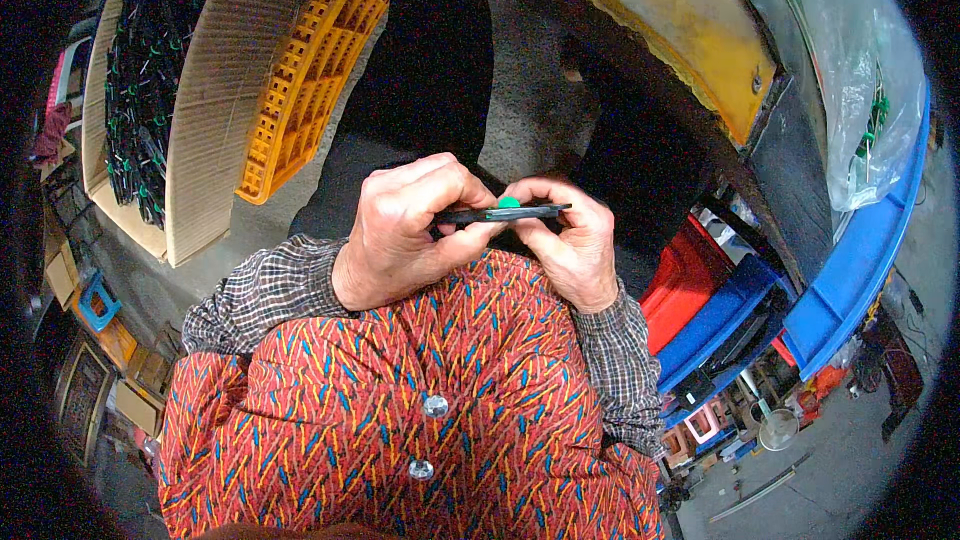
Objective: The person assembles small green plastic pins into circular black plastic components by hand.
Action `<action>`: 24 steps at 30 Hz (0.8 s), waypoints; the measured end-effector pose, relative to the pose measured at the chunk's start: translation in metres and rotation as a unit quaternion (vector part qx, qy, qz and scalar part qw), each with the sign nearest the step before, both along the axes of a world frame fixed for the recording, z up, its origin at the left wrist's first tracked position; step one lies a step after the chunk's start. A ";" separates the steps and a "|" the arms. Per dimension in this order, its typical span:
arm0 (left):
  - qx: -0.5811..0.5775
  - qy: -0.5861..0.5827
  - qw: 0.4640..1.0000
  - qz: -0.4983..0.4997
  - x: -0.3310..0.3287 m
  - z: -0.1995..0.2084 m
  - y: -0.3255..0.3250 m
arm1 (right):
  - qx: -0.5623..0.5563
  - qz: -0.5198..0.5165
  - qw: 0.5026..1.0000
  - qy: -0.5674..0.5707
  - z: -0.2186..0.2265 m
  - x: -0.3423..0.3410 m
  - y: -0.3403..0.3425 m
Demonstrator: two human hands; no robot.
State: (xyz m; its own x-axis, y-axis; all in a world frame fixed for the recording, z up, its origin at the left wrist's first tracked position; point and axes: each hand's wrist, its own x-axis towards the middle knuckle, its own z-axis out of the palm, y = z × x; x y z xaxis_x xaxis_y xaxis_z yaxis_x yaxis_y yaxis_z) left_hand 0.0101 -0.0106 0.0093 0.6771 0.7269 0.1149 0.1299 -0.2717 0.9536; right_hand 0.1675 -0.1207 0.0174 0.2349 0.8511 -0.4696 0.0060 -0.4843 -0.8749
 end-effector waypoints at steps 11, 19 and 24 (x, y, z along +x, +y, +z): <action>-0.007 0.000 1.000 -0.011 0.000 -0.002 -0.001 | 0.053 0.016 0.998 -0.037 -0.006 0.001 0.001; -0.006 -0.003 1.000 -0.010 0.000 -0.003 -0.001 | 0.052 0.009 0.999 0.000 -0.012 0.003 -0.003; -0.018 0.006 1.000 -0.007 0.000 -0.001 0.000 | 0.062 -0.004 0.998 0.020 -0.016 0.003 -0.006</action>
State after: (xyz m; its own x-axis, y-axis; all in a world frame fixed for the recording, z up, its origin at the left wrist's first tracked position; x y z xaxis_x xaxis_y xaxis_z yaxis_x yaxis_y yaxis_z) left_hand 0.0097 -0.0110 0.0087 0.6882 0.7211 0.0802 0.1377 -0.2383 0.9614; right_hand 0.1701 -0.1265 0.0017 0.2246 0.9012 -0.3706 -0.0326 -0.3731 -0.9272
